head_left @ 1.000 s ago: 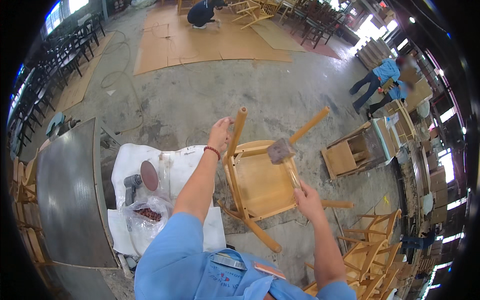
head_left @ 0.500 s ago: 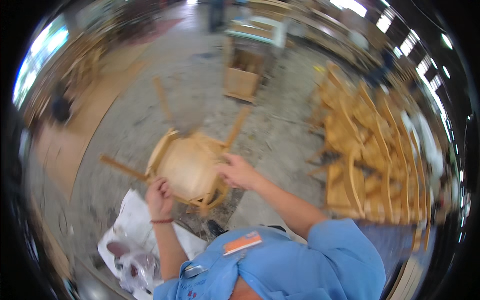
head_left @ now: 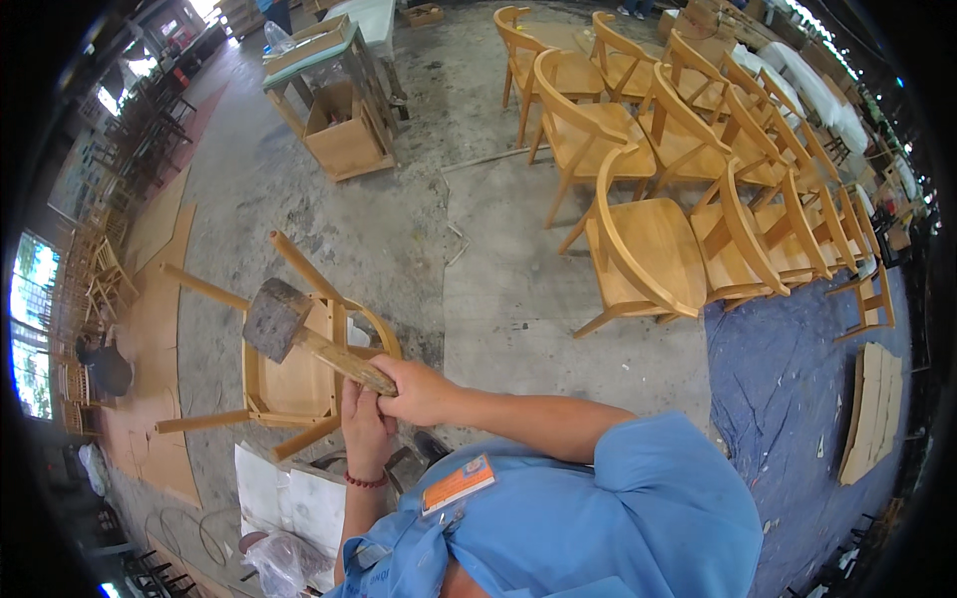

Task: The person assembles wooden chairs by inserting dowels into leg holes and tapping them with a hammer. The person also uses a power sander on the chair seat and wipes the surface with a cloth. Completed chairs are moved and stacked with other chairs.

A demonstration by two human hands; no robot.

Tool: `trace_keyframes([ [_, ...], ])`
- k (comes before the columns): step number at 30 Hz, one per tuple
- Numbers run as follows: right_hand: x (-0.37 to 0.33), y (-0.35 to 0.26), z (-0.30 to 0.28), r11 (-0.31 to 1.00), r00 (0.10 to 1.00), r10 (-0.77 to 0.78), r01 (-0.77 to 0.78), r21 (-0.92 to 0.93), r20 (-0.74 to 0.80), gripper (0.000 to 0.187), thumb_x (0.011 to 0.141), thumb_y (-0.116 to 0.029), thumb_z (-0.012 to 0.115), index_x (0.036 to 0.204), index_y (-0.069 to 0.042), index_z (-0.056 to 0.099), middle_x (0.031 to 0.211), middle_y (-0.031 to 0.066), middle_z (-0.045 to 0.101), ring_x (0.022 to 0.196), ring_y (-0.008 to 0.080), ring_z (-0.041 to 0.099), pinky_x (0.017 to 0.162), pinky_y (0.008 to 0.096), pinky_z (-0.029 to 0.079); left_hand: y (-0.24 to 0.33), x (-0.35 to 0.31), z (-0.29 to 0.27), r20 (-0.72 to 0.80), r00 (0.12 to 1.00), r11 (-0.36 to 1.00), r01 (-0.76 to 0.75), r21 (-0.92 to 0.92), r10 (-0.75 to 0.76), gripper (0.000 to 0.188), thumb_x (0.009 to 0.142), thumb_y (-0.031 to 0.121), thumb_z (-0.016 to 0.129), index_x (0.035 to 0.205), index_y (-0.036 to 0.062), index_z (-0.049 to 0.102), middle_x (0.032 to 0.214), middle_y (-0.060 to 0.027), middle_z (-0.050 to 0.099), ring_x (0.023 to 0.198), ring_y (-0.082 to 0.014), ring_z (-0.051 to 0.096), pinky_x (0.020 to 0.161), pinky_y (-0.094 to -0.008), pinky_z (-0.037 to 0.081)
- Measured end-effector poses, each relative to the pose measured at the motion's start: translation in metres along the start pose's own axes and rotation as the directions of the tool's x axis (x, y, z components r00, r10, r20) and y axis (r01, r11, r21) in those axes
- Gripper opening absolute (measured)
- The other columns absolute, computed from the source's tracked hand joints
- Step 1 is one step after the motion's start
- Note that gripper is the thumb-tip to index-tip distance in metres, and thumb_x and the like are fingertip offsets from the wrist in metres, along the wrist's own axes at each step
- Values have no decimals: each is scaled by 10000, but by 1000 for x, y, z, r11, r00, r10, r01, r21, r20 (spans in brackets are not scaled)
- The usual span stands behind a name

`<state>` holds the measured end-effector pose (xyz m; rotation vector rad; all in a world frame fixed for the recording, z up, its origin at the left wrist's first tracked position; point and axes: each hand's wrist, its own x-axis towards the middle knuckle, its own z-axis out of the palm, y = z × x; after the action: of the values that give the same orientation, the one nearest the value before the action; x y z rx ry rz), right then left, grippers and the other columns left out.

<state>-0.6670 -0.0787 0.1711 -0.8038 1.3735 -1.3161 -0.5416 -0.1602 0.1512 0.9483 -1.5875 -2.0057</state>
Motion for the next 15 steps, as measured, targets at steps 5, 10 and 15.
trace_keyframes([
  [5, -6, 25, -12, 921, 959, -254, 200, -334, -123, 417, 807, -168, 631, 1191, -40, 532, 881, 209, 675, 814, 377, 663, 716, 412, 521, -19, -14, -1, 89, 961, 938, 277, -207, -264, 304, 1027, 324, 462, 1081, 42, 563, 751, 5, 565, 411, -35, 356, 360, -191, 276],
  [10, -1, 23, 4, 874, 971, -238, 222, -432, 17, 401, 805, -155, 616, 1176, -30, 531, 913, 226, 666, 871, 401, 644, 748, 453, 511, -20, -36, -25, 118, 934, 840, 355, -411, -337, 295, 1027, 319, 464, 1074, 49, 573, 847, -2, 592, 449, -38, 378, 374, -183, 297],
  [15, 9, 27, 46, 796, 949, -258, 316, -516, 184, 394, 818, -165, 606, 1182, -36, 531, 938, 230, 659, 884, 402, 640, 749, 468, 508, -33, -63, -64, 40, 959, 836, 265, -480, -281, 265, 1008, 254, 516, 1132, 25, 569, 816, 5, 582, 468, -38, 388, 386, -184, 324],
])
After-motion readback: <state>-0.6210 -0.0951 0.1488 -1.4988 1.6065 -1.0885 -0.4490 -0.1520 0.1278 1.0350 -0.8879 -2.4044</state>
